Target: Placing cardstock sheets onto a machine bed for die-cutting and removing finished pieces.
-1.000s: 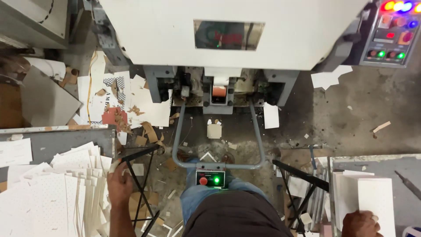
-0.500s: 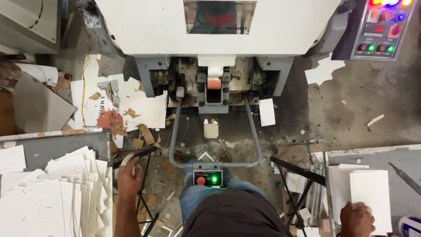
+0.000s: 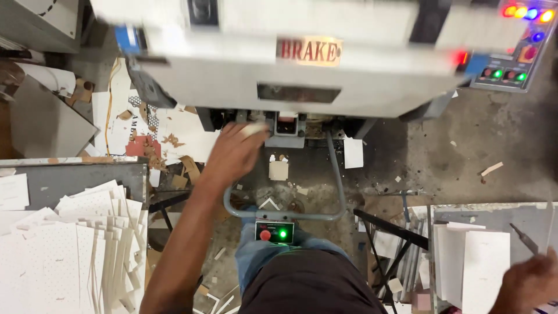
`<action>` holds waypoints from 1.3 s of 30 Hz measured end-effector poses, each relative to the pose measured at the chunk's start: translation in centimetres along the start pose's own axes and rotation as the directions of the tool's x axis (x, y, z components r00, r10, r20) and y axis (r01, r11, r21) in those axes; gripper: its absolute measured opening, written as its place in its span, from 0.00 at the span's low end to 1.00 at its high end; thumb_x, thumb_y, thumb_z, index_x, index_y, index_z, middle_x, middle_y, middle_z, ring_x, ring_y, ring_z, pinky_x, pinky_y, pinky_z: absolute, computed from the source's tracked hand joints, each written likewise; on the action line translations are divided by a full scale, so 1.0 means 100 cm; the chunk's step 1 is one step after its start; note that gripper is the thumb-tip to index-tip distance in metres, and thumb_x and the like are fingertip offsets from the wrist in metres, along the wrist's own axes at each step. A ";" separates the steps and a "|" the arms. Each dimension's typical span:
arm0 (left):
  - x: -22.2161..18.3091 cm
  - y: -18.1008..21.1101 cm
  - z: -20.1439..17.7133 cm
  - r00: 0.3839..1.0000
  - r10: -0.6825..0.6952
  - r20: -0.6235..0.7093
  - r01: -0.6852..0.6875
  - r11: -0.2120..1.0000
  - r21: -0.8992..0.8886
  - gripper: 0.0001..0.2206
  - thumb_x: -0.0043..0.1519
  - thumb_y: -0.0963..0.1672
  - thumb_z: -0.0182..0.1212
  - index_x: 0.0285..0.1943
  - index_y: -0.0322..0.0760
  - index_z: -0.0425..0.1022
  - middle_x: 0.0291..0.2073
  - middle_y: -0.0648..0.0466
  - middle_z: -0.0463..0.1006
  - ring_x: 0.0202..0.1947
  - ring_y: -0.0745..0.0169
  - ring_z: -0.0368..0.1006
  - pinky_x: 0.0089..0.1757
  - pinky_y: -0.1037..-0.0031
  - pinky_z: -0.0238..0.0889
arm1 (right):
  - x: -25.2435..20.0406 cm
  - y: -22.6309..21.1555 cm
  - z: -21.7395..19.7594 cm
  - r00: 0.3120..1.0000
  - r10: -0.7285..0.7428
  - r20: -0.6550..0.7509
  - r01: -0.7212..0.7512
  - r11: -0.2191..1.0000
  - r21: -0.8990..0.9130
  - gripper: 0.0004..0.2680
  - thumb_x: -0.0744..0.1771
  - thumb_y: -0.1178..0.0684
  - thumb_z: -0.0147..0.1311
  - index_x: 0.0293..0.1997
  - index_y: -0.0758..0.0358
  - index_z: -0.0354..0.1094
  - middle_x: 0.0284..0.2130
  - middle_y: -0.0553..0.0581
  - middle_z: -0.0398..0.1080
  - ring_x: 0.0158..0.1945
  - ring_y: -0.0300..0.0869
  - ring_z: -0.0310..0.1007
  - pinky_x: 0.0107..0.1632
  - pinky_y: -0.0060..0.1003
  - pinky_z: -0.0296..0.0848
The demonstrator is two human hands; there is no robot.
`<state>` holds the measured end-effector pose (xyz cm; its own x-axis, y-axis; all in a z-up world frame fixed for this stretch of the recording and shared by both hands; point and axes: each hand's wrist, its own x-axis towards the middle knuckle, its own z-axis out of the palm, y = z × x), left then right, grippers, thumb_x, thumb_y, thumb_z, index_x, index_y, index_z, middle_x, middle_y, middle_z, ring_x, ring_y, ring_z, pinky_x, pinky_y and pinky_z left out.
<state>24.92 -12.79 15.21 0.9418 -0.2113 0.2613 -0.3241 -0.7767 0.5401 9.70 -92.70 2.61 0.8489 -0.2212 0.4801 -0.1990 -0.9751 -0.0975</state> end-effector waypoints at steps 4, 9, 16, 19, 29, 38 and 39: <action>0.082 0.014 0.045 0.991 0.131 0.031 -0.131 0.991 0.008 0.18 0.67 0.45 0.60 0.67 0.42 0.72 0.69 0.51 0.69 0.72 0.49 0.61 0.68 0.56 0.51 | 0.073 -0.093 0.007 0.939 -0.239 -0.247 0.293 0.933 0.209 0.18 0.80 0.46 0.33 0.58 0.72 0.69 0.32 0.55 0.63 0.30 0.39 0.59 0.31 0.31 0.60; 0.082 -0.012 0.146 0.917 -0.192 0.348 0.136 0.974 0.180 0.33 0.65 0.57 0.52 0.77 0.42 0.56 0.78 0.48 0.45 0.77 0.46 0.40 0.69 0.53 0.36 | 0.125 -0.297 -0.003 0.927 0.329 0.179 -0.313 0.420 0.852 0.12 0.74 0.47 0.53 0.53 0.68 0.71 0.31 0.47 0.62 0.27 0.32 0.54 0.28 0.28 0.55; -0.050 0.008 0.201 0.844 -0.241 0.479 0.103 0.949 0.297 0.46 0.59 0.63 0.51 0.80 0.34 0.47 0.76 0.41 0.50 0.79 0.43 0.34 0.70 0.48 0.28 | 0.083 -0.420 0.098 0.857 -0.506 -0.102 0.511 0.804 0.305 0.13 0.71 0.65 0.54 0.63 0.64 0.73 0.49 0.58 0.75 0.48 0.45 0.74 0.58 0.46 0.69; -0.101 0.030 0.177 0.904 -0.162 0.396 0.085 0.975 0.205 0.44 0.55 0.60 0.62 0.75 0.32 0.54 0.68 0.36 0.62 0.75 0.38 0.44 0.67 0.44 0.35 | 0.045 -0.467 0.127 0.737 -0.674 0.054 0.597 0.687 0.414 0.15 0.67 0.65 0.51 0.61 0.61 0.71 0.60 0.60 0.70 0.59 0.55 0.70 0.60 0.51 0.64; -0.195 -0.001 0.127 0.945 -0.171 0.279 0.125 0.977 0.173 0.22 0.59 0.41 0.60 0.65 0.40 0.72 0.57 0.44 0.76 0.60 0.40 0.66 0.58 0.49 0.57 | 0.029 -0.528 0.155 0.550 -0.821 0.156 0.682 0.549 0.483 0.14 0.66 0.59 0.54 0.58 0.61 0.72 0.62 0.59 0.68 0.62 0.53 0.64 0.57 0.58 0.58; -0.253 -0.032 -0.034 0.902 -0.419 -0.102 0.430 0.851 0.301 0.22 0.57 0.36 0.59 0.62 0.42 0.76 0.55 0.46 0.80 0.57 0.37 0.72 0.57 0.53 0.67 | 0.052 -0.530 0.167 0.498 -0.849 0.176 0.646 0.498 0.579 0.17 0.63 0.59 0.57 0.60 0.56 0.73 0.64 0.56 0.66 0.65 0.52 0.63 0.58 0.55 0.57; -0.263 -0.036 -0.053 0.771 -0.622 -0.133 0.614 0.672 0.414 0.17 0.63 0.39 0.59 0.61 0.43 0.78 0.50 0.44 0.80 0.60 0.35 0.70 0.55 0.51 0.66 | 0.055 -0.532 0.166 0.505 -0.839 0.202 0.612 0.512 0.603 0.19 0.63 0.55 0.58 0.61 0.56 0.72 0.64 0.56 0.65 0.65 0.52 0.62 0.59 0.55 0.56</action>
<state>0.81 -1.23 10.65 0.9163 0.3994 -0.0281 0.3971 -0.8974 0.1922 33.06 -42.21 -4.03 0.6942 0.7044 0.1484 0.7124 -0.6427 -0.2818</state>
